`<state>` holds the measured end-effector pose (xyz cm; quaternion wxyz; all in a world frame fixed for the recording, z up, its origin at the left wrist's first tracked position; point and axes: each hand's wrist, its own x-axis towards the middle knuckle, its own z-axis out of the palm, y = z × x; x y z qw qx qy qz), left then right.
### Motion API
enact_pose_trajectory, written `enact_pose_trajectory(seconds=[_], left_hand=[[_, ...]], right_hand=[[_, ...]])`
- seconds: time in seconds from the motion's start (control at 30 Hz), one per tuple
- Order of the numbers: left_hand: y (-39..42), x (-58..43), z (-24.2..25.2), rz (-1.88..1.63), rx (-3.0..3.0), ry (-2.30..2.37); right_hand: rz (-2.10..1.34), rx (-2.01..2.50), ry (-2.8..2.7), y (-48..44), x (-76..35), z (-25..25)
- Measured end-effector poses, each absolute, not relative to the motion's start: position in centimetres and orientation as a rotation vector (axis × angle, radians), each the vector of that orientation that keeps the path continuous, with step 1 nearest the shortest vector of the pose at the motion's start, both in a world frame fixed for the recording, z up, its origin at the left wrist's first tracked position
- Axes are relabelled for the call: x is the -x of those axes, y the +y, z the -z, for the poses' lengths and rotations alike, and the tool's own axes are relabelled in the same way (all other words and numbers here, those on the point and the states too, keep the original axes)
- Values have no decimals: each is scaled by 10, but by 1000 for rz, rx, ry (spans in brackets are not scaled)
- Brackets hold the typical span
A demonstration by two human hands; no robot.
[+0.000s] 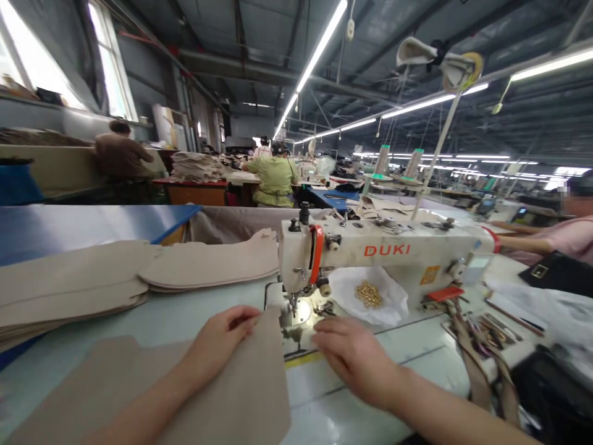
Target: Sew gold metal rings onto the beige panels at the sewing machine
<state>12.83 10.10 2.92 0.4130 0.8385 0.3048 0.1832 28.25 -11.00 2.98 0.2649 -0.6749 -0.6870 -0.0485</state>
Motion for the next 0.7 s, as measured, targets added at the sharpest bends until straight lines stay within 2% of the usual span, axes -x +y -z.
enact_pose_trajectory(seconds=[0.13, 0.2, 0.7], left_hand=[[101, -131, -29, -413, -2091, 799], [102, -132, -28, -398, -2093, 778], [100, -134, -28, -404, -2054, 734]], right_hand=[[249, 2384, -1485, -118, -349, -46], [256, 2498, -1443, -112, -372, -47], [300, 2685, -1595, -91, -366, -45]])
